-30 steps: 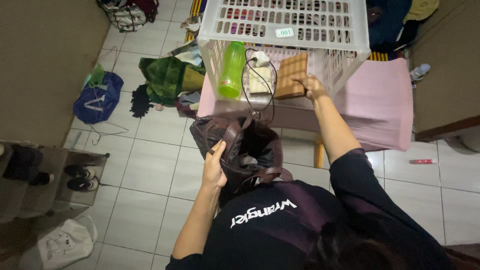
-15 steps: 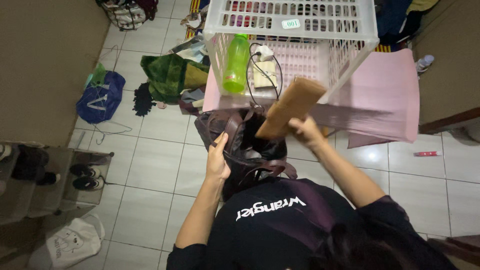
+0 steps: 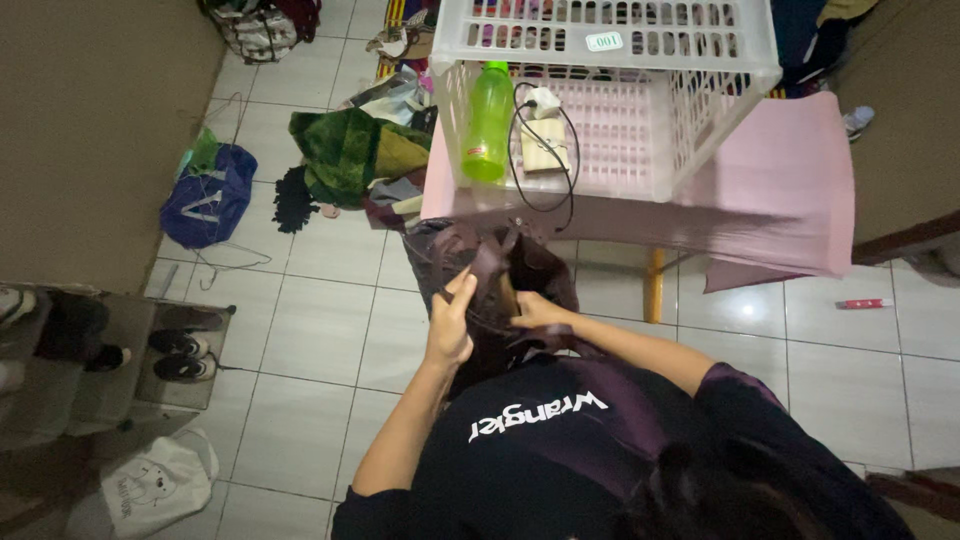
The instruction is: The person packs a brown handbag at a small table. They pick items one at a time from a plastic basket and pink table, including a wallet, green water bottle, charger with cable, keys, and a red pouch, placing each into the bag, then zip the bag closed.
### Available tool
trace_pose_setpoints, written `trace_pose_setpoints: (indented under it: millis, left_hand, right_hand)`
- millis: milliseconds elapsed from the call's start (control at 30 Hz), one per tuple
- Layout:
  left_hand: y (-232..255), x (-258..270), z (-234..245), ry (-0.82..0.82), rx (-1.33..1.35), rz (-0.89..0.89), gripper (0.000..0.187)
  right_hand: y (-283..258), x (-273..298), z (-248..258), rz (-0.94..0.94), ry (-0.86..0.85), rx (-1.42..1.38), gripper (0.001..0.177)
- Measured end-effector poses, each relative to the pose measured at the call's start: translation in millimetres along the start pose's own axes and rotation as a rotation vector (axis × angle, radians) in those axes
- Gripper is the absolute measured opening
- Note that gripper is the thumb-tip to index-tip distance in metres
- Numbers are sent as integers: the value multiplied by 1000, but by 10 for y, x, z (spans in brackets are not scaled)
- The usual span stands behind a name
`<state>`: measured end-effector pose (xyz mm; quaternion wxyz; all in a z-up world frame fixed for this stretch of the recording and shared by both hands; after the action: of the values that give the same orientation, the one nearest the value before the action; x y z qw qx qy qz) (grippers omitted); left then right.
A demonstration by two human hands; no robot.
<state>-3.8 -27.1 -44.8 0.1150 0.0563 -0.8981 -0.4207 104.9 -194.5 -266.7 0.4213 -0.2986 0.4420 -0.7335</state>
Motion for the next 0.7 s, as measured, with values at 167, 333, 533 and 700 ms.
trace_pose_setpoints:
  millis: [167, 333, 533, 700]
  left_hand:
    - [-50, 66, 102, -19, -91, 14, 38]
    - [116, 69, 234, -22, 59, 5, 37]
    - [357, 154, 394, -3, 104, 12, 37]
    - [297, 184, 377, 20, 59, -26, 36]
  right_hand:
    - [-179, -242, -334, 181, 202, 279, 27]
    - [-393, -412, -103, -135, -232, 423, 31]
    - [-686, -750, 1670, -319, -453, -155, 28]
    - [-521, -1779, 2417, -506, 532, 358, 50]
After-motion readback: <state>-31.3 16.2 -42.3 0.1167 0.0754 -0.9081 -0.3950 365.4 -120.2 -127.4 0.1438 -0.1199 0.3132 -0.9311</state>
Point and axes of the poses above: each hand's wrist, its own x-axis away from the middle knuckle, its own z-axis out of the back of the hand, y = z × x, the point moved 2 cm from there along -x, towards the middle knuckle
